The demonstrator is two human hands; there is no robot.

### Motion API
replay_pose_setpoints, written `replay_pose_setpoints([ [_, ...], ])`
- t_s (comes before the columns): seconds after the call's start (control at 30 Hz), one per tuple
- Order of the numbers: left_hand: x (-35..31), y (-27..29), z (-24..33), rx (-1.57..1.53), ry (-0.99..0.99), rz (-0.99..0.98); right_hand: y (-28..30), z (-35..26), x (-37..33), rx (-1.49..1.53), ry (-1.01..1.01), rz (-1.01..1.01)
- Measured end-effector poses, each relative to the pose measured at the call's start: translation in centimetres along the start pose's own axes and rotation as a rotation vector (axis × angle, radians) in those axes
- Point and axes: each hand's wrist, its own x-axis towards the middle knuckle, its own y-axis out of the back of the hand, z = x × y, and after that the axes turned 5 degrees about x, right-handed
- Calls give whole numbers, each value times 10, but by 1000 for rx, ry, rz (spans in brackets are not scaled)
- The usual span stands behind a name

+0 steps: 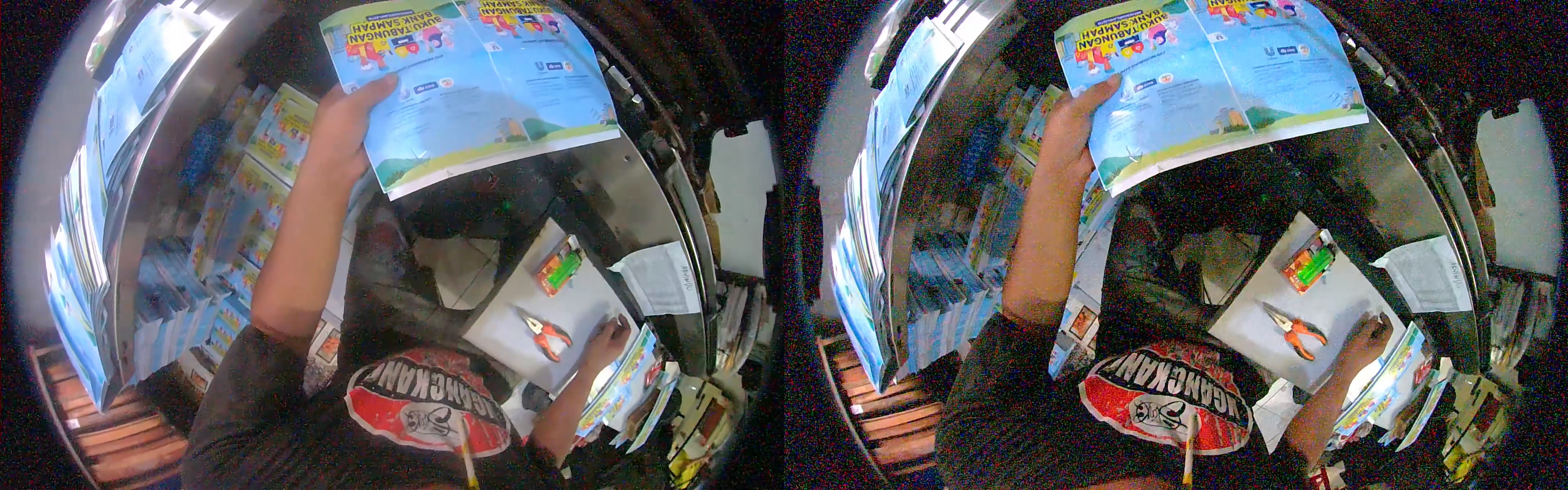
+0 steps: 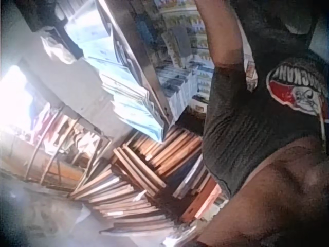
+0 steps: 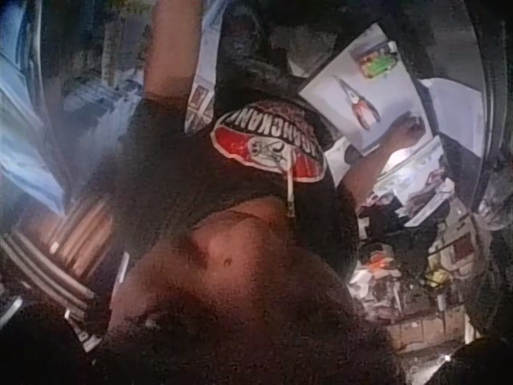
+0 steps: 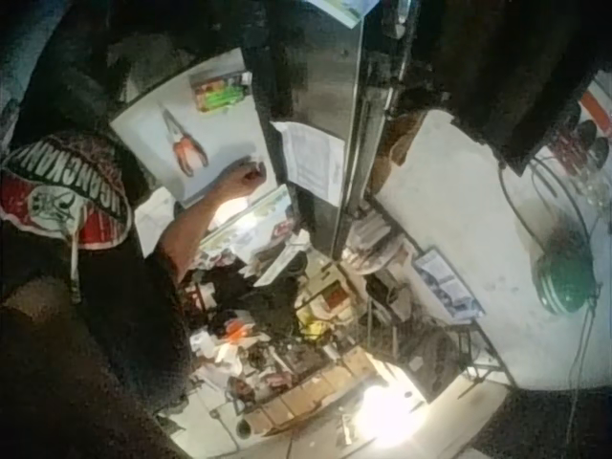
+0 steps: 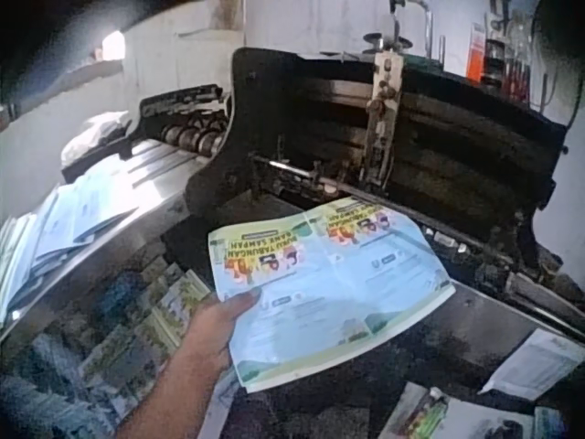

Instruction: The person checks a printed booklet, adjusts the settings on a binding machine using a screwdriver and by hand, and then feeds the booklet through the rollers.

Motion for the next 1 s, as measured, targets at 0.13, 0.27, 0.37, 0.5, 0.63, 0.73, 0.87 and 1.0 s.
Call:
replay_pose_setpoints([
  [0.13, -3, 0, 2, 16, 0, 5, 0, 19, 3, -54, 100, 33],
  [0.27, 1, 6, -3, -5, 11, 9, -1, 22, 3, -32, 120, 53],
  [0.37, 4, 7, -5, -22, 20, -1, 0, 26, 6, -79, 144, 69],
  [0.5, 1, 3, -2, -16, 20, 23, -2, 24, 6, -87, 117, 79],
  [0.63, 3, 6, -4, -44, 23, -11, 0, 28, 7, -152, 135, 76],
  [0.73, -3, 8, -3, -58, 64, 14, -2, 22, 4, -24, 64, 72],
  [0.87, -3, 14, -7, 0, 35, 52, -3, 13, 0, 13, 34, 63],
  [1.0, -3, 14, -7, -13, 22, 13, -4, 5, -2, 56, 2, 54],
])
